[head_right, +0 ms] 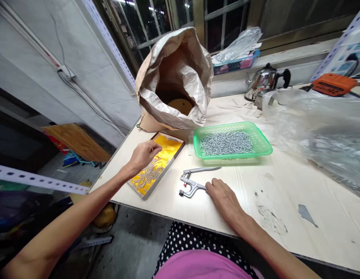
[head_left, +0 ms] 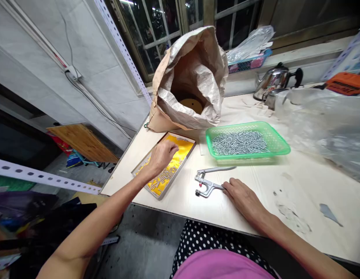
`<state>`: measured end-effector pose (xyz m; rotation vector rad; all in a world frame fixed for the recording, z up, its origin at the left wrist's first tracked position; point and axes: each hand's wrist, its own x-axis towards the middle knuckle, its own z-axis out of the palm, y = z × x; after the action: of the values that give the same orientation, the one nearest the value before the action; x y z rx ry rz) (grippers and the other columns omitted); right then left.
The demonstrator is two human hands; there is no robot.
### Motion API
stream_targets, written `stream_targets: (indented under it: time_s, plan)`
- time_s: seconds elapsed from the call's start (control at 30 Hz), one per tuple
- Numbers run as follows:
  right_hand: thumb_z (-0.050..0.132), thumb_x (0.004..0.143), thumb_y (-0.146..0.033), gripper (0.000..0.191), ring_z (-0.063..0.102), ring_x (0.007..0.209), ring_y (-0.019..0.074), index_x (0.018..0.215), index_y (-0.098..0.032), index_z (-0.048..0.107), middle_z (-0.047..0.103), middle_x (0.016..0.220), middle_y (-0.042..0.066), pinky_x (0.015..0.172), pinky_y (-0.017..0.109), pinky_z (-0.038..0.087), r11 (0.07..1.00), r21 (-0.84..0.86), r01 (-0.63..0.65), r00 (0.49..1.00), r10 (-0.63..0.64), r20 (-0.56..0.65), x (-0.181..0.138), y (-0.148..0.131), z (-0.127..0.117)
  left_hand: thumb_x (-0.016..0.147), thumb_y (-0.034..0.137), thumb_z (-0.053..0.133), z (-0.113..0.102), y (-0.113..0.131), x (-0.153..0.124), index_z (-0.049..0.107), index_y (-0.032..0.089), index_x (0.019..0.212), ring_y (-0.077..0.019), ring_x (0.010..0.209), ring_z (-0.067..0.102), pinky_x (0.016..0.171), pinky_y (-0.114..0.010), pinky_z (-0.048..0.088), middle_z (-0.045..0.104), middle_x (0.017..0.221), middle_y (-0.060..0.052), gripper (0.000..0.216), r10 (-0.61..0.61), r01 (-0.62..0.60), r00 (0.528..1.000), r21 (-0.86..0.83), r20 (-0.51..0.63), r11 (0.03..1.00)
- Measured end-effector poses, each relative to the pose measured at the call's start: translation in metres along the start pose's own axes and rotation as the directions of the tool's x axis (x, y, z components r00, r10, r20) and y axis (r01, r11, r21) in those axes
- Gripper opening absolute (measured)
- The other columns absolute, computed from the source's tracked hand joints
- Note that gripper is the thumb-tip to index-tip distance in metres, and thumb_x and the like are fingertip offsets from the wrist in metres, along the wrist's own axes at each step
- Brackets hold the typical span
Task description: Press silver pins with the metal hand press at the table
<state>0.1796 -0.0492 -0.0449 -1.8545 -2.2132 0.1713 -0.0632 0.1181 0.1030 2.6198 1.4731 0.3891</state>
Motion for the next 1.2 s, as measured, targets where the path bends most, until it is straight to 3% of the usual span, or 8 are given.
stream_targets:
  time_s: [0.13, 0.53, 0.73, 0.87, 0.93, 1.03, 1.1, 1.2]
  plan:
    - [0.044, 0.097, -0.02, 0.02, 0.053, 0.077, 0.0214, 0.083, -0.02, 0.058, 0.056, 0.084, 0.007, 0.066, 0.032, 0.039, 1.0, 0.013, 0.022, 1.0, -0.022, -0.016, 0.0, 0.002, 0.004, 0.093, 0.024, 0.048, 0.039, -0.045, -0.036, 0.071, 0.019, 0.091, -0.0188, 0.091, 0.061, 0.079, -0.026, 0.043, 0.068, 0.097, -0.006, 0.024, -0.149, 0.129, 0.968, 0.106, 0.203, 0.986]
    - [0.042, 0.098, -0.021, 0.02, 0.052, 0.078, 0.0218, 0.086, -0.02, 0.057, 0.054, 0.085, 0.007, 0.066, 0.032, 0.039, 1.0, 0.018, -0.006, 1.0, 0.006, 0.0, 0.0, -0.003, 0.001, 0.092, 0.016, 0.043, 0.075, -0.057, -0.03, 0.066, 0.018, 0.092, -0.0221, 0.091, 0.057, 0.077, -0.031, 0.042, 0.061, 0.1, -0.01, 0.022, 0.127, -0.218, 0.906, 0.186, 0.404, 0.958]
    - [0.044, 0.096, -0.019, 0.018, 0.053, 0.076, 0.0208, 0.084, -0.02, 0.057, 0.055, 0.084, 0.006, 0.065, 0.031, 0.04, 1.0, -0.006, -0.006, 1.0, 0.006, 0.009, 0.002, -0.002, 0.006, 0.09, 0.009, 0.043, 0.084, -0.054, -0.037, 0.063, 0.017, 0.089, -0.0201, 0.091, 0.057, 0.08, -0.03, 0.044, 0.062, 0.099, -0.01, 0.022, 0.143, -0.202, 0.922, 0.132, 0.359, 0.971]
    - [0.049, 0.093, -0.019, 0.014, 0.055, 0.074, 0.0214, 0.084, -0.02, 0.059, 0.056, 0.084, 0.006, 0.061, 0.032, 0.041, 1.0, -0.017, 0.004, 1.0, -0.003, 0.017, 0.003, -0.001, 0.003, 0.083, 0.011, 0.049, 0.084, -0.061, -0.031, 0.064, 0.015, 0.078, -0.0176, 0.08, 0.06, 0.073, -0.027, 0.045, 0.065, 0.086, -0.008, 0.016, -0.064, 0.071, 0.984, -0.039, 0.167, 0.997]
    - [0.052, 0.092, -0.021, 0.01, 0.057, 0.076, 0.0233, 0.09, -0.019, 0.062, 0.058, 0.087, 0.008, 0.063, 0.034, 0.043, 1.0, 0.005, 0.019, 0.999, -0.019, -0.043, 0.011, -0.008, -0.01, 0.078, 0.013, 0.054, 0.077, -0.064, -0.031, 0.063, 0.015, 0.074, -0.015, 0.066, 0.059, 0.065, -0.025, 0.045, 0.064, 0.072, -0.004, 0.01, -0.239, 0.265, 0.963, -0.258, 0.127, 0.929]
    - [0.049, 0.095, -0.027, 0.02, 0.059, 0.087, 0.0246, 0.108, -0.02, 0.062, 0.06, 0.095, 0.009, 0.074, 0.037, 0.047, 0.975, 0.199, 0.096, 0.976, -0.053, -0.213, 0.038, -0.036, -0.037, 0.074, 0.023, 0.061, 0.063, -0.058, -0.043, 0.062, 0.014, 0.074, -0.0113, 0.048, 0.052, 0.051, -0.023, 0.042, 0.057, 0.056, 0.002, 0.009, -0.412, 0.462, 0.882, -0.6, 0.23, 0.654]
    - [0.048, 0.097, -0.028, 0.024, 0.06, 0.09, 0.021, 0.117, -0.021, 0.059, 0.062, 0.099, 0.008, 0.078, 0.034, 0.048, 0.884, 0.427, 0.19, 0.957, -0.07, -0.281, 0.066, -0.062, -0.048, 0.071, 0.031, 0.066, 0.052, -0.047, -0.056, 0.062, 0.014, 0.076, -0.0108, 0.047, 0.052, 0.049, -0.022, 0.043, 0.056, 0.054, 0.003, 0.018, -0.432, 0.488, 0.855, -0.725, 0.285, 0.486]
    - [0.056, 0.094, -0.029, 0.021, 0.061, 0.083, 0.0172, 0.111, -0.019, 0.062, 0.065, 0.095, 0.006, 0.075, 0.03, 0.047, 0.733, 0.636, 0.24, 0.955, -0.061, -0.289, 0.107, -0.1, -0.046, 0.068, 0.039, 0.07, 0.039, -0.027, -0.075, 0.063, 0.013, 0.08, -0.0108, 0.051, 0.055, 0.051, -0.022, 0.047, 0.058, 0.058, 0.002, 0.029, -0.412, 0.466, 0.858, -0.802, 0.307, 0.374]
